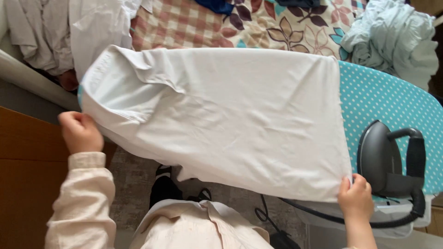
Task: Ironing and folding white shirts on an ironing board.
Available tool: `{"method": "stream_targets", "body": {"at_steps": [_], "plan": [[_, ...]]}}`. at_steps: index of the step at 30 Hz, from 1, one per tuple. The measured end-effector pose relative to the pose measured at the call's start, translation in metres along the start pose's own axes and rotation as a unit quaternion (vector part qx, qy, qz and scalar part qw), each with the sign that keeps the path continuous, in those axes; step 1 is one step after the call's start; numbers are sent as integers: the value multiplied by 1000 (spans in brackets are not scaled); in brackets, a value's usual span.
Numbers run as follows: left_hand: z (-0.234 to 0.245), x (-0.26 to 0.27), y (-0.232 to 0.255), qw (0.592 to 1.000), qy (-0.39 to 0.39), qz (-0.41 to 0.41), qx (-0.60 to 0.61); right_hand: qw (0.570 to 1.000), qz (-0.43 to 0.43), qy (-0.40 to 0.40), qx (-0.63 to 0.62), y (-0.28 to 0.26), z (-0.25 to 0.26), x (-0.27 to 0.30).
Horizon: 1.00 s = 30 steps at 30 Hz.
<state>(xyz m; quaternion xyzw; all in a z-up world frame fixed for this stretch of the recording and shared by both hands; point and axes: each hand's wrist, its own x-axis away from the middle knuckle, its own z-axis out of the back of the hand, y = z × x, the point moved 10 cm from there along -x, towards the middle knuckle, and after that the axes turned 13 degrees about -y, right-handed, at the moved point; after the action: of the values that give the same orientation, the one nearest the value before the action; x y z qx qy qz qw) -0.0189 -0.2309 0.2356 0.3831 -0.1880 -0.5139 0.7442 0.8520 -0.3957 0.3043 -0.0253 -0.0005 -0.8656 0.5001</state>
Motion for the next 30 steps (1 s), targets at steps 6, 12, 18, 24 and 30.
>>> {"method": "stream_targets", "body": {"at_steps": [6,12,18,24,30], "plan": [[5,12,14,999,-20,18,-21,1000,-6,-14,6,-22,20,12],[17,12,7,985,60,-88,-138,984,127,38,119,-24,52,-18],[-71,-34,155,932,-140,-195,-270,977,64,118,166,64,127,-163],[-124,-74,180,910,-192,-65,-361,986,-60,-88,-130,71,112,-179],[-136,-79,172,941,-160,-152,-255,997,-3,-70,44,29,160,-152]]}}
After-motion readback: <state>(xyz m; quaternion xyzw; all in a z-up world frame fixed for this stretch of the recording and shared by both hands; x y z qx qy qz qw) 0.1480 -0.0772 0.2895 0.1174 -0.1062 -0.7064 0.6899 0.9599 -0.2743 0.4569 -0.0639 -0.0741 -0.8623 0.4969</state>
